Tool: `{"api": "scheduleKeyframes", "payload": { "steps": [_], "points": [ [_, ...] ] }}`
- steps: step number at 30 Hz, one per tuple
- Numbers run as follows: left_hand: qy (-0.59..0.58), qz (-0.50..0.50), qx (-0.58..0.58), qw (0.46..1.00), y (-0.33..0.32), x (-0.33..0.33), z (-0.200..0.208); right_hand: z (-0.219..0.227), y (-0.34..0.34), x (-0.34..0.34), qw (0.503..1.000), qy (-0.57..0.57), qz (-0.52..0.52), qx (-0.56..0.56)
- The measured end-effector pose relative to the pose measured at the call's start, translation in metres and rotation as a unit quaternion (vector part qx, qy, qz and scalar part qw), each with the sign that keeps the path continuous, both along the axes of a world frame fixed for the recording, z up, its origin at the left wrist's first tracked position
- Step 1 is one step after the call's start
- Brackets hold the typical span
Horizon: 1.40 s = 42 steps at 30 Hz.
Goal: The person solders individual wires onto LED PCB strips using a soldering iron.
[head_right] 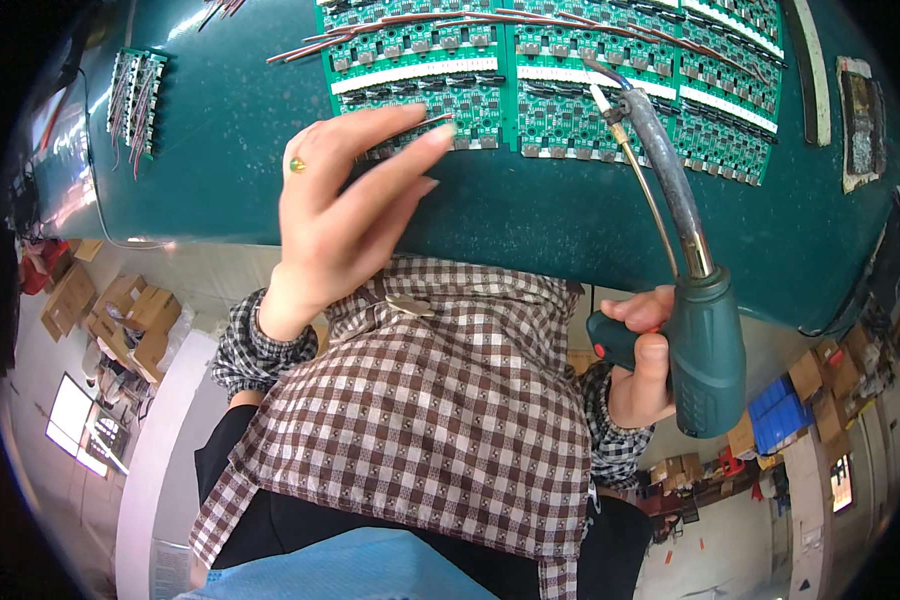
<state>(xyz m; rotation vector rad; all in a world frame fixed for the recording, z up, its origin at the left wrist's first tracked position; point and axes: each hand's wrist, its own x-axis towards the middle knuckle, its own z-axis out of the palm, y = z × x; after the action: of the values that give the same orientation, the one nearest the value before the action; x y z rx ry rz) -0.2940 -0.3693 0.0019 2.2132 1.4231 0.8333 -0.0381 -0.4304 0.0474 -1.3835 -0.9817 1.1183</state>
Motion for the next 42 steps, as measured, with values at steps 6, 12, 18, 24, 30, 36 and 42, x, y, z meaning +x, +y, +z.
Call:
{"api": "scheduleKeyframes", "payload": {
  "steps": [6, 12, 18, 24, 30, 36, 42],
  "points": [
    [0.06, 0.256, 0.159, 0.952, 0.052, -0.069, -0.001, 0.001, 0.002, -0.001, 1.0, -0.004, -0.001, 0.009],
    [-0.04, 0.291, -0.073, 0.953, 0.067, -0.102, -0.004, 0.001, 0.005, -0.001, 1.0, -0.006, 0.009, 0.016],
    [0.003, 0.264, -0.08, 0.961, 0.075, -0.107, -0.002, 0.002, 0.002, -0.003, 1.0, 0.026, -0.006, 0.015],
    [0.004, 0.249, -0.02, 0.968, 0.077, -0.099, 0.0, 0.0, -0.001, 0.0, 1.0, -0.018, 0.006, 0.017],
    [0.037, 0.236, -0.061, 0.969, 0.085, -0.091, 0.026, 0.004, 0.007, -0.009, 1.0, -0.015, -0.003, 0.001],
    [0.092, 0.2, 0.019, 0.975, 0.084, -0.093, 0.006, -0.003, 0.007, -0.001, 1.0, 0.004, -0.024, 0.016],
    [0.073, 0.234, -0.012, 0.969, 0.074, -0.091, 0.009, 0.002, 0.005, 0.0, 1.0, 0.016, -0.012, 0.02]
  ]
}}
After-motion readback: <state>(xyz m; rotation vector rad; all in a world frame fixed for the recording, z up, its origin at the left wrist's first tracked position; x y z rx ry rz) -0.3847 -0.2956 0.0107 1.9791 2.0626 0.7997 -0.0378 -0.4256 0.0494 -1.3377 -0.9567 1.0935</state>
